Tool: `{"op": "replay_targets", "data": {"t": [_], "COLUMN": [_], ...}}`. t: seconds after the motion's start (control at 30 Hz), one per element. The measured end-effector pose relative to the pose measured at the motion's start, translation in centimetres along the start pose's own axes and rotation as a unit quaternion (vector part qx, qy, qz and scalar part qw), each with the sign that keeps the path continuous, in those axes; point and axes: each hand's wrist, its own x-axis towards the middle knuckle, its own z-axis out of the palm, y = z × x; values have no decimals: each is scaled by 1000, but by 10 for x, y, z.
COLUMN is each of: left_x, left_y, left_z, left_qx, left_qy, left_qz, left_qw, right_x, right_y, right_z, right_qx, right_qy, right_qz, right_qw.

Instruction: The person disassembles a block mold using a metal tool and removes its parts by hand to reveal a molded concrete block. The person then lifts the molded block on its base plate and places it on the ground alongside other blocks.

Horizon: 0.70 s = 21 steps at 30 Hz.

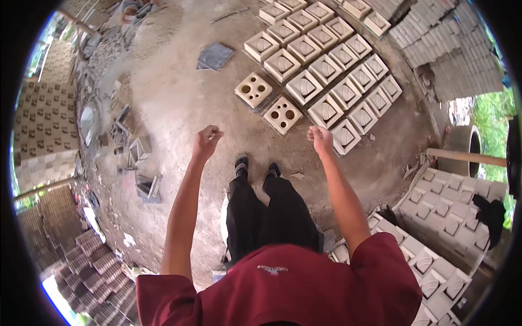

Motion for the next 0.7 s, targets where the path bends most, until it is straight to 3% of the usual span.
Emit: {"op": "replay_targets", "data": {"t": [0.07,0.1,0.13,0.2,0.27,0.37,0.47,0.53,0.63,0.7], "left_x": [-41,-55,-80,-123,-172,-241,-287,-307,-325,-335], "left_y": [6,-7,-7,-24,-54,-67,-58,-44,-23,-20], "left_z": [-23,-25,-35,-39,-41,-34,-42,-60,-89,-104], "left_qx": [28,23,22,-28,-11,-36,-132,-184,-142,-172], "left_qy": [114,182,196,279,318,399,490,536,587,624], "left_qz": [39,16,15,-87,-103,-140,-177,-126,-95,-70], "left_qw": [992,983,980,956,942,906,843,815,791,759], "right_x": [-20,-25,-39,-52,-63,-66,-76,-82,-119,-155], "right_y": [-32,-37,-57,-74,-91,-99,-109,-114,-151,-180], "right_z": [-3,-4,-2,-2,7,32,79,125,202,251], "right_qx": [62,56,54,-13,21,5,-19,-49,4,17], "right_qy": [9,-4,-16,-51,-78,-50,-101,-151,-250,-301], "right_qz": [14,7,-1,-36,-66,-17,-81,-114,-174,-166], "right_qw": [998,998,998,998,995,999,991,981,952,939]}}
